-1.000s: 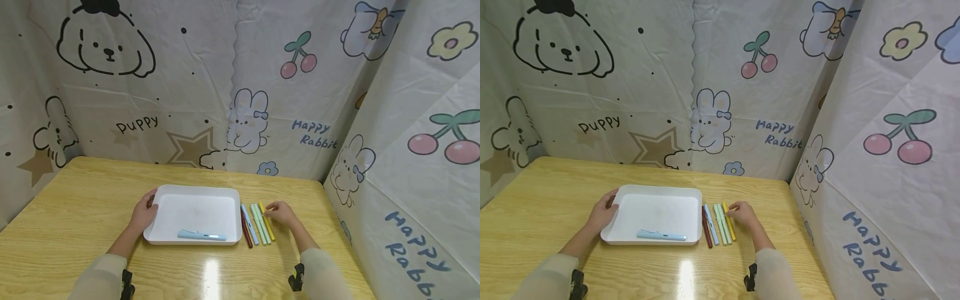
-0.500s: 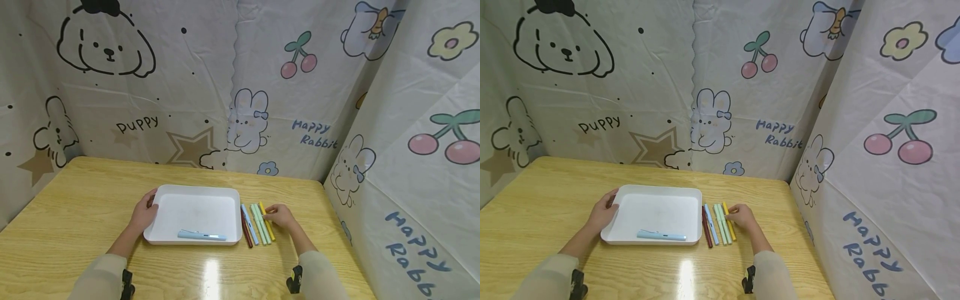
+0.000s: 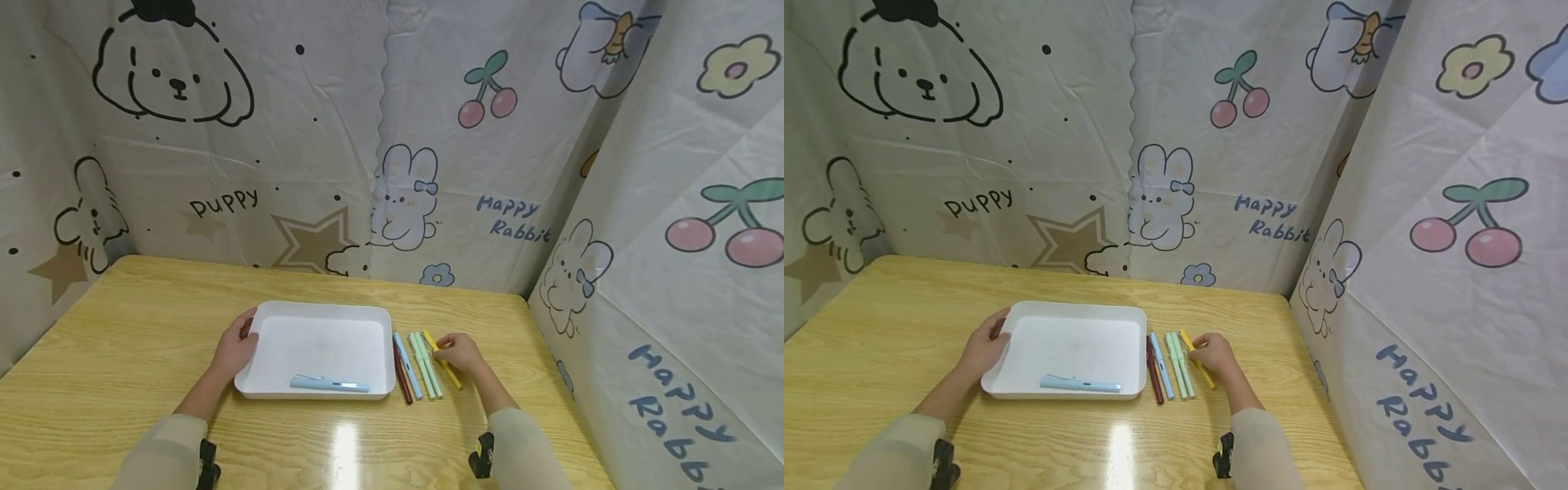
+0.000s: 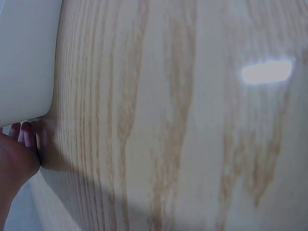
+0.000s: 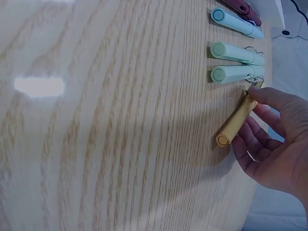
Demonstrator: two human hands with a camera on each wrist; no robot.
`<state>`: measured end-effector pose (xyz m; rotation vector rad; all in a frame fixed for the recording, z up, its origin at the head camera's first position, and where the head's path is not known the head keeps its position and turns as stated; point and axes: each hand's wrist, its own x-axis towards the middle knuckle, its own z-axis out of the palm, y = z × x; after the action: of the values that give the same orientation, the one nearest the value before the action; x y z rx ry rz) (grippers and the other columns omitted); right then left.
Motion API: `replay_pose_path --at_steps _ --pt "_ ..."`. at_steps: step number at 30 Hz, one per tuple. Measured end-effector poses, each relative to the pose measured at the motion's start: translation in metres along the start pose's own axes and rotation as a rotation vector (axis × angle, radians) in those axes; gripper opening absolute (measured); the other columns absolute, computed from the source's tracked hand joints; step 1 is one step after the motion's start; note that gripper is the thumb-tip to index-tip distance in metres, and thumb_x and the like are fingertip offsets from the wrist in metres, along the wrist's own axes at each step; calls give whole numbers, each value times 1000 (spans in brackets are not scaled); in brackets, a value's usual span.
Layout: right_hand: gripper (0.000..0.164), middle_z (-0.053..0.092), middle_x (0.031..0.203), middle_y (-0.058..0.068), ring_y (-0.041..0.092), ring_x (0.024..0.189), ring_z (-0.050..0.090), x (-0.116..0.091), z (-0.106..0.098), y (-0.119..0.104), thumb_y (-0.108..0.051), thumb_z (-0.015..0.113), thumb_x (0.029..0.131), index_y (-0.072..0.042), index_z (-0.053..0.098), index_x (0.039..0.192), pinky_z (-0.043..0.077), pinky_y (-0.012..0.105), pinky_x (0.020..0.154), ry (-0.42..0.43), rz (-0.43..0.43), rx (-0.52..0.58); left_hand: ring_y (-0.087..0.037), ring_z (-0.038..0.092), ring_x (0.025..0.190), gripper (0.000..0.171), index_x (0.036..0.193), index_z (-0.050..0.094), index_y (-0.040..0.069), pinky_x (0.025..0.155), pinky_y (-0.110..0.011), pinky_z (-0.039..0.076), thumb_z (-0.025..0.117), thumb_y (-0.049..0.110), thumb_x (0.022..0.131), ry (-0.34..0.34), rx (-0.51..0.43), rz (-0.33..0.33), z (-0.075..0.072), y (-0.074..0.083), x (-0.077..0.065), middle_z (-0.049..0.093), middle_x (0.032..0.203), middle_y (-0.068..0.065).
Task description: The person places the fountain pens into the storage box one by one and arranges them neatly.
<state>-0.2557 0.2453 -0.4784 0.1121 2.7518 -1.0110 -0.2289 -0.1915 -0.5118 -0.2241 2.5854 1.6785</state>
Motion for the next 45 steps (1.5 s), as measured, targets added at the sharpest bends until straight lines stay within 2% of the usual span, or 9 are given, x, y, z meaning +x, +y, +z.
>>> replay_pose_path --at_steps 6,13,20,35,45 --pt "30 63 100 17 21 84 56 0 -1 -2 -14 71 77 1 66 104 48 29 67 1 -5 -40 -39 32 133 56 150 17 8 109 -51 32 34 6 96 9 -5 11 0 0 0 30 148 -25" --pt "27 64 94 14 20 81 58 0 -2 1 -10 70 76 0 67 101 50 30 69 16 -40 -90 -39 32 133 56 150 17 8 109 -50 32 34 7 97 11 -9 12 0 1 0 30 148 -25" --pt "28 64 96 15 22 83 59 -2 -8 1 -10 69 77 1 67 103 52 32 70 4 -52 -112 -39 33 133 56 150 17 7 109 -50 32 34 6 97 6 -6 18 -1 1 -1 30 147 -25" --pt "29 61 92 13 21 79 57 -2 -17 4 -11 67 79 -1 66 107 49 29 66 -16 -33 -141 -38 32 134 56 150 17 8 110 -49 31 34 6 97 15 -12 4 0 3 -1 30 148 -24" --pt "29 59 80 8 17 70 52 -3 -23 -1 -9 67 79 0 66 106 42 24 58 -16 -86 -175 -39 33 132 56 150 17 6 109 -50 31 34 6 96 20 -16 8 0 4 -3 31 147 -26"
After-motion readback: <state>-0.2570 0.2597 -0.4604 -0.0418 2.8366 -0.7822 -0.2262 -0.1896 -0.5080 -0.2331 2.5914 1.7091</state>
